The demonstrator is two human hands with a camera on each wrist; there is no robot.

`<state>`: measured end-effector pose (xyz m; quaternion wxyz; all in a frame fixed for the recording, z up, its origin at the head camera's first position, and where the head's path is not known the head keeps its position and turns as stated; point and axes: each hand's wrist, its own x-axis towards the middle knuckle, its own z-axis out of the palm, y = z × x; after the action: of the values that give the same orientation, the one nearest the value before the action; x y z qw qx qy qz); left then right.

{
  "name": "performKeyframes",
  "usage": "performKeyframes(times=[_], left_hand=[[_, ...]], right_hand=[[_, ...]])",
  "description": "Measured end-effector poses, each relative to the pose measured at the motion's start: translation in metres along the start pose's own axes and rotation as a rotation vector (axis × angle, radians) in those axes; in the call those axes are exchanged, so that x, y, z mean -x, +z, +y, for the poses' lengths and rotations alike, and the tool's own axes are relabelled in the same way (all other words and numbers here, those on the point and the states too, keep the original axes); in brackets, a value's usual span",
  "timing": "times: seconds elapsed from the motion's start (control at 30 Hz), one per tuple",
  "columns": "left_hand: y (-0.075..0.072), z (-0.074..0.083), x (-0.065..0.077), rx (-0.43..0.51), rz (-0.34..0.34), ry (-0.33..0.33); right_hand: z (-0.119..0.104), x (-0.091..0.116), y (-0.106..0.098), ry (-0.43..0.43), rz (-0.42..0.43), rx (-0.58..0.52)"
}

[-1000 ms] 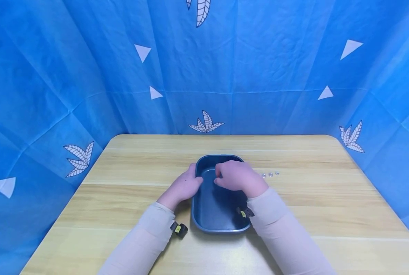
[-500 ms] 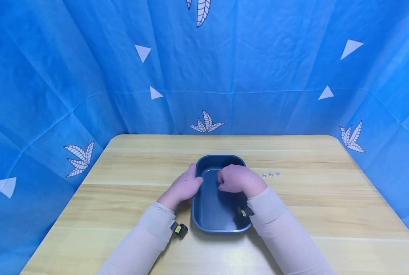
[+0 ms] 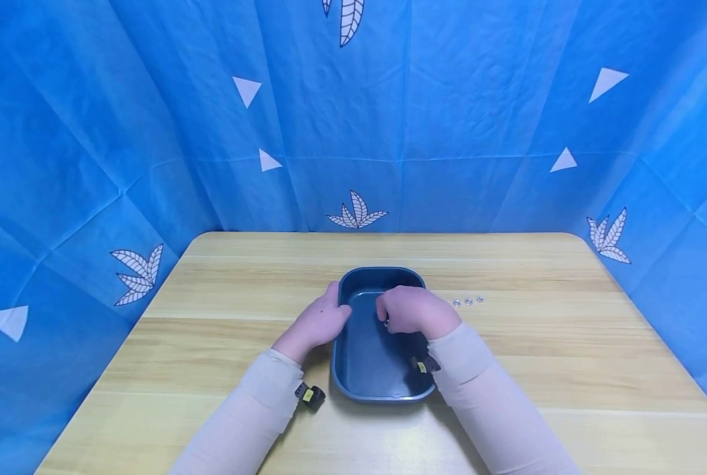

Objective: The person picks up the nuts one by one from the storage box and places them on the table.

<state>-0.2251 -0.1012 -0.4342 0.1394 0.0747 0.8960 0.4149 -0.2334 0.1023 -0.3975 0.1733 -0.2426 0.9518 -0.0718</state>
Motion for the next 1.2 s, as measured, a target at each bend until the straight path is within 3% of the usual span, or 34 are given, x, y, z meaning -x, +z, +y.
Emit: performKeyframes(times=[0.6,1.2], left_hand=[[-0.0009,-0.0004,-0.0019,-0.022,0.002,-0.002],[-0.0001,-0.0025,-0.0019,0.011,-0.006,-0.005]], right_hand=[[0.0014,-0.0064,0.0073,-0.003,0.073,0.085],[0.0034,-0.0059,0.0076,-0.013,0.041,0.026]])
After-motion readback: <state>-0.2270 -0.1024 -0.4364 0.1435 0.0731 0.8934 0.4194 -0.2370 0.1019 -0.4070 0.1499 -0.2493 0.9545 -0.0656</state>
